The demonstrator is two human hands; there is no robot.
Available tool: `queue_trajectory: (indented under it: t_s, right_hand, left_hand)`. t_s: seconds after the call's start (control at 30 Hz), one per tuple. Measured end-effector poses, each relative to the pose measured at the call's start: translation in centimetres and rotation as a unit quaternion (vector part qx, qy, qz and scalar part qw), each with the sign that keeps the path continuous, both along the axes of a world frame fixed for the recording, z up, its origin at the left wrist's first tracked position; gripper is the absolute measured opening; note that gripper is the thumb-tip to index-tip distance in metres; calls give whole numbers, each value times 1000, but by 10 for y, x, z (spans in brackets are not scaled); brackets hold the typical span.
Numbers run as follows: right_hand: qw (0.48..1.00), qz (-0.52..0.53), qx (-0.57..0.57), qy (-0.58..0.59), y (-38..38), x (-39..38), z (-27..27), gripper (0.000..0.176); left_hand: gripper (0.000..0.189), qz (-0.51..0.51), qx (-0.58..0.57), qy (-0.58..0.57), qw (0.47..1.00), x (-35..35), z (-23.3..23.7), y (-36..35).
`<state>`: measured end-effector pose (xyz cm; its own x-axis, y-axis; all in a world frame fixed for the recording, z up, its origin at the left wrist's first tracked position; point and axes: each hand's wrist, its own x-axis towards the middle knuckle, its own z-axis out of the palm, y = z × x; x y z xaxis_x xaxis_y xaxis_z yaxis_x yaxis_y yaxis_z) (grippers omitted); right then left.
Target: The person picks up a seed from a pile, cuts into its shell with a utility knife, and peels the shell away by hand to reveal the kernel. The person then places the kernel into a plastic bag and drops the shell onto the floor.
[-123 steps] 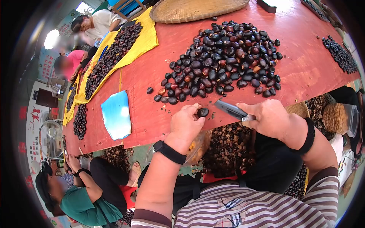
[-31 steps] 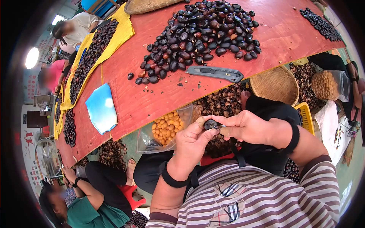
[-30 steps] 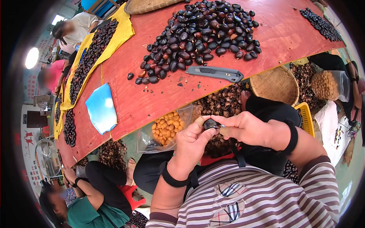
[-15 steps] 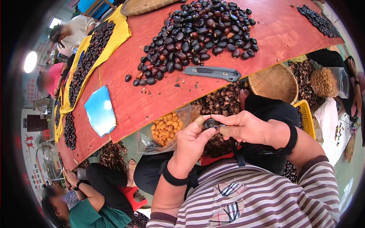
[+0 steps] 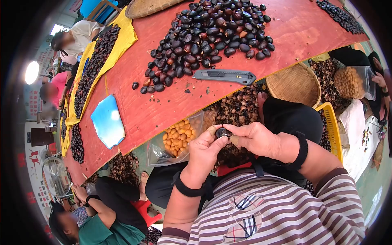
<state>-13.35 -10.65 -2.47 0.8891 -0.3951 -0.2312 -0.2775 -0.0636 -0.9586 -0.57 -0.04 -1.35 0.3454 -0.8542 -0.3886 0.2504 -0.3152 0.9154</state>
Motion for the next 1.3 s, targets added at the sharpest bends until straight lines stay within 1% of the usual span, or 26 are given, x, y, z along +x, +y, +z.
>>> queue_trajectory:
  t_s: [0.07,0.17,0.27,0.37,0.47,0.53,0.57,0.6,0.63,0.67,0.7,0.73,0.77,0.8,0.83,0.87,0.9,0.93,0.97,1.0,1.03,1.07,1.13,1.2,1.23,1.3]
  right_hand:
    - [994,-26,-87,-63,4,1,-11,32]
    - [982,-8,-184,-30,2,2,-7,28]
    - [964,-22,-266,1,4,3,-2,26]
    - [977,-6,-211,-27,-1,6,-9,26]
    - [999,-28,-18,-37,-2,8,-13,26]
    - [997,0,-69,35,-3,7,-16,27]
    - [992,4,-123,36,-3,7,-15,26]
    - [992,-11,-128,18,-2,7,-15,26]
    - [991,-25,-135,1,-1,8,-17,26]
    - [989,-42,-141,-17,-2,10,-19,25]
    - [993,-46,-100,-37,-5,11,-19,23]
    - [994,-80,-8,-80,-2,15,-20,20]
    - [992,-101,40,-67,1,15,-18,19]
    - [995,-63,0,-74,-1,16,-26,24]
    - [993,-54,-78,-68,1,21,-33,21]
    - [963,-9,-268,-35,0,18,-22,20]
    - [963,-36,-263,-36,4,20,-25,22]
    - [958,-3,-287,-20,3,21,-21,27]
    - [971,-25,-238,-22,6,20,-20,30]
    - [979,-89,-181,-38,9,14,-10,14]
    - [980,-104,-153,-70,12,8,-4,15]
    - [983,-96,-140,-74,12,3,-2,14]
    - [972,-140,-159,-105,16,9,-14,14]
    - [957,-145,-160,-194,16,4,-17,14]
    - [957,-107,-175,-206,15,-2,-11,14]
    - [960,-115,-122,-226,14,-7,-9,13]
  left_hand:
    - [32,6,-4,22,1000,0,-1,-1]
    - [31,3,-5,35,999,-1,-2,-2]
    - [30,-6,-7,34,999,-1,-4,-2]
    - [30,-7,-9,22,1000,-2,-8,-1]
    - [30,-26,0,-9,1000,-1,-14,0]
    - [30,-32,5,-14,999,1,-12,-1]
    - [30,-33,8,-4,999,0,-8,-3]
    - [30,-32,12,7,999,-1,-6,-3]
    - [29,-16,-4,-5,1000,-2,-10,-6]
    - [29,-21,-1,-31,999,0,-11,-6]
    - [28,-31,3,-56,998,2,-11,-5]
    - [28,-46,7,-77,996,3,-10,-5]
    - [26,-64,7,-99,993,3,-4,-7]
    - [25,-76,8,-110,991,4,-4,-7]
    - [26,-65,53,-79,993,4,2,-8]
    - [26,-40,80,-62,994,-5,19,-13]
    - [30,0,79,-16,997,-12,26,-16]
    - [33,11,68,-19,997,-7,17,-12]
    - [36,29,65,13,997,-4,14,-8]
    - [35,13,60,22,998,-3,12,-8]
    - [33,-5,71,28,997,-2,13,-10]
    - [29,-22,83,29,996,15,0,-6]
    - [25,-22,112,-15,993,9,9,-12]
    - [32,-96,133,-53,985,23,14,-10]
    - [31,-84,139,-48,986,17,22,-11]
    - [30,-128,198,-26,972,12,48,-18]
